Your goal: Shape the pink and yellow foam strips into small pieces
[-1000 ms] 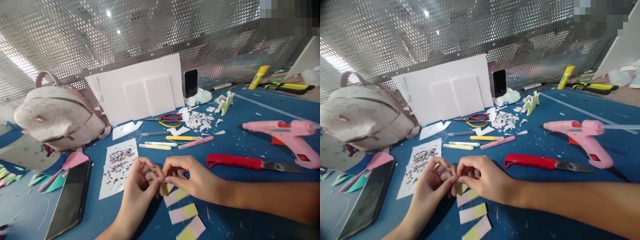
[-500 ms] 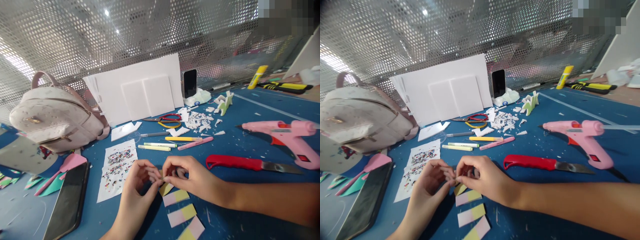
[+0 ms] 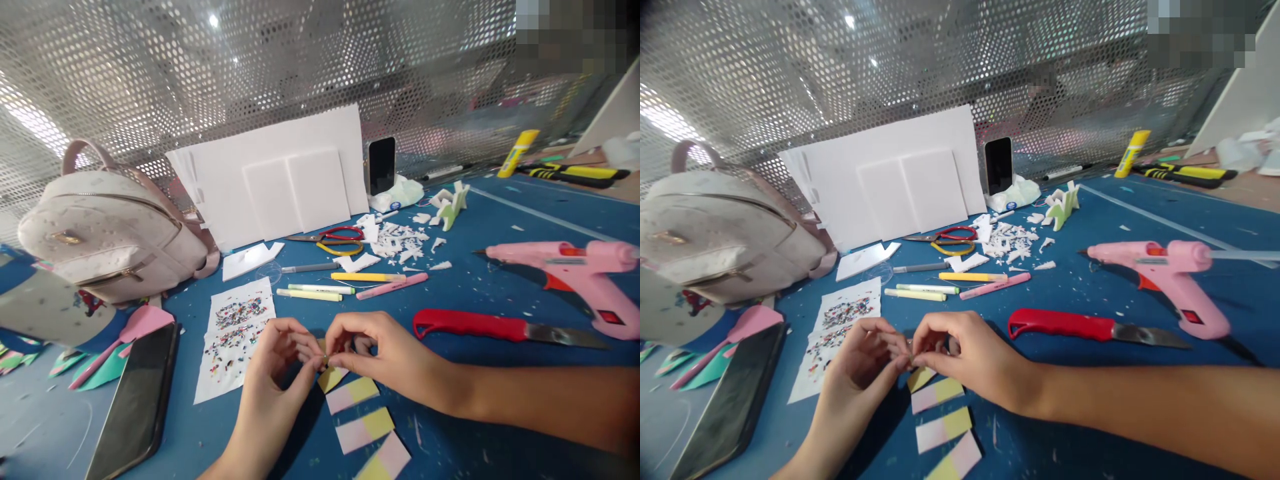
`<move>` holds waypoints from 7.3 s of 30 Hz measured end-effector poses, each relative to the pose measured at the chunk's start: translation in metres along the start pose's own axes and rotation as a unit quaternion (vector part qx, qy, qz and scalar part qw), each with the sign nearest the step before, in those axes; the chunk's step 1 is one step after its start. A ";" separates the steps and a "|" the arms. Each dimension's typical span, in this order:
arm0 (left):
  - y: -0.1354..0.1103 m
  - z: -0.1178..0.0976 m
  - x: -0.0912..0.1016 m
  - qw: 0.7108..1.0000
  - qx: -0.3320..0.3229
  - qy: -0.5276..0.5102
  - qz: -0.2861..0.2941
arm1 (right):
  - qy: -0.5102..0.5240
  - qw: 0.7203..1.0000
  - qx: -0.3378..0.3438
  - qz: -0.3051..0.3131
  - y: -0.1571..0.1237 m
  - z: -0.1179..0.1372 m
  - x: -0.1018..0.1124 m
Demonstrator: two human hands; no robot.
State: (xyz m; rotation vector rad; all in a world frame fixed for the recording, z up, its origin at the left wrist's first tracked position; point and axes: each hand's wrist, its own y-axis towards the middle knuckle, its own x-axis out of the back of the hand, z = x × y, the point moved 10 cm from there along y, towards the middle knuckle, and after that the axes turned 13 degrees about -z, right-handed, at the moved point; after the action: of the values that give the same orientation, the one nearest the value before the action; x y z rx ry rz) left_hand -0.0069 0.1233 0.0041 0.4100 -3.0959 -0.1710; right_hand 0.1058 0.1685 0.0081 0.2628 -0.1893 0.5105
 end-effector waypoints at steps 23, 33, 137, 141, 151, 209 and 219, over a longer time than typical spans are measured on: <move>-0.003 0.002 -0.001 1.000 -0.015 0.021 0.014 | 0.006 1.000 -0.007 0.007 -0.003 -0.001 -0.001; 0.000 0.003 -0.004 1.000 -0.007 0.017 0.023 | 0.011 1.000 0.003 0.020 -0.004 0.004 -0.003; -0.001 -0.021 -0.003 0.971 -0.139 0.192 0.011 | 0.091 0.994 -0.064 -0.005 -0.003 -0.007 0.001; -0.002 -0.019 -0.003 0.972 -0.133 0.193 0.016 | 0.093 0.994 -0.065 -0.002 -0.002 -0.007 0.000; -0.002 -0.022 -0.003 0.972 -0.133 0.196 0.013 | 0.086 0.995 -0.055 0.003 -0.003 -0.003 0.000; -0.005 -0.028 -0.008 0.968 -0.156 0.193 0.025 | 0.024 0.999 -0.015 0.037 -0.006 0.003 -0.005; -0.001 -0.013 -0.001 0.977 -0.105 0.187 0.010 | 0.016 0.999 -0.019 0.034 -0.005 0.000 -0.004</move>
State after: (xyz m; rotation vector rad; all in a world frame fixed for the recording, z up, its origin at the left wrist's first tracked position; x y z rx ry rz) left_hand -0.0050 0.1216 0.0171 0.3551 -2.6773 -0.3710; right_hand 0.1047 0.1622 0.0064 0.2124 -0.1766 0.5771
